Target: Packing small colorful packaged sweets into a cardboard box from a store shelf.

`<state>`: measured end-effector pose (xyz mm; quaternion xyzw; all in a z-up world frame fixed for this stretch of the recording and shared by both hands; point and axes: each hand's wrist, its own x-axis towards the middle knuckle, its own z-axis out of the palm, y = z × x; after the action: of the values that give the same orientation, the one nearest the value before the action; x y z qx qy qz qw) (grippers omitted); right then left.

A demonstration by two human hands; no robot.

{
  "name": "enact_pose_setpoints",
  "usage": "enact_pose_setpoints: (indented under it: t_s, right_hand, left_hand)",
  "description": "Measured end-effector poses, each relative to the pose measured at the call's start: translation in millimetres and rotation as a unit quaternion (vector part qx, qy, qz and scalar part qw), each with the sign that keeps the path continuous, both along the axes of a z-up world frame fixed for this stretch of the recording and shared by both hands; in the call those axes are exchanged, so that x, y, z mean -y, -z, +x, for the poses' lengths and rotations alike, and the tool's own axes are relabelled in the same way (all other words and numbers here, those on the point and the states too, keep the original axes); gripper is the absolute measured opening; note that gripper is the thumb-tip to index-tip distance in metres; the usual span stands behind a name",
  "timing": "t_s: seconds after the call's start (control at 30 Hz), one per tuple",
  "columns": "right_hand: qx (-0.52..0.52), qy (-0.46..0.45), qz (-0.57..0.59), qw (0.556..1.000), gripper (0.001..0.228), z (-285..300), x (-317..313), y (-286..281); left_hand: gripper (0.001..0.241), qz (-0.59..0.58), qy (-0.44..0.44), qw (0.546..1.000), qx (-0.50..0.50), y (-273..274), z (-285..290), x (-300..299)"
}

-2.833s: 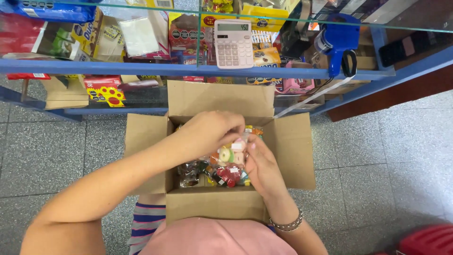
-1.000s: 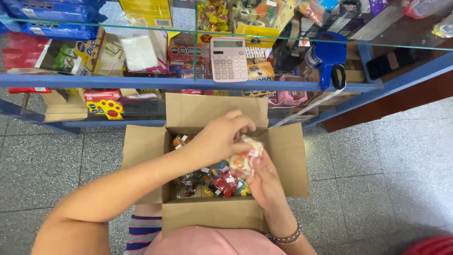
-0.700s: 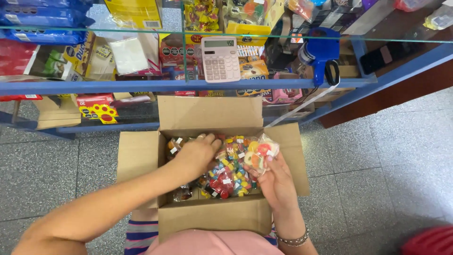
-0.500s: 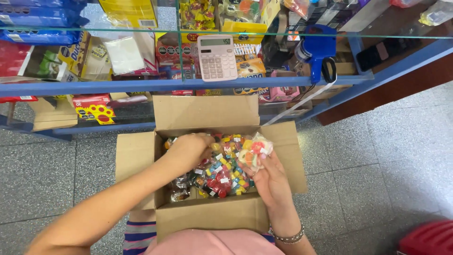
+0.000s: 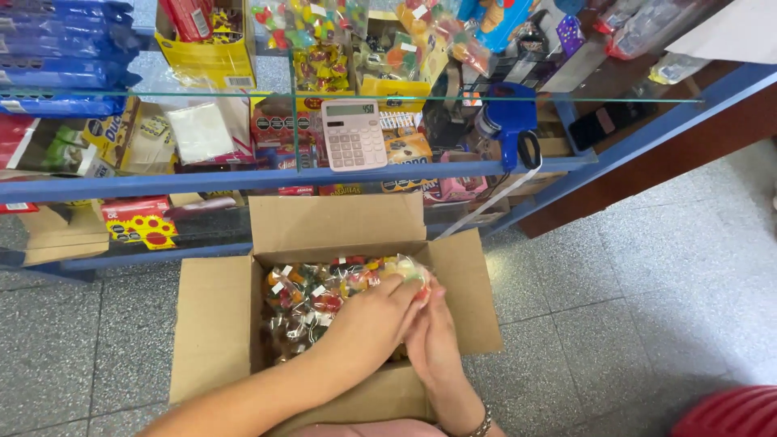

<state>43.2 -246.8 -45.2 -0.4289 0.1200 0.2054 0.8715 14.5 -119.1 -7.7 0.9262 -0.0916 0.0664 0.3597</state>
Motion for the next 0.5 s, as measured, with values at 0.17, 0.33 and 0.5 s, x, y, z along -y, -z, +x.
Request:
enact_pose_setpoints:
  t_s: [0.17,0.33,0.5]
  right_hand:
    - [0.049,0.005,-0.029,0.998,0.05,-9,3,2]
    - [0.145,-0.003,-0.068,0.987,0.052,-16,-6,4]
    - [0.321,-0.111,-0.457,0.822,0.081,-13,-4,-29]
  left_hand:
    - [0.053,-0.071,-0.075,0.994,0.032,-17,-5,-17]
    - [0.078,-0.381,-0.068,0.883,-0.264,-15,-19,-3]
    - [0.054,-0.576,-0.1,0.786,-0.2,12,-23,2]
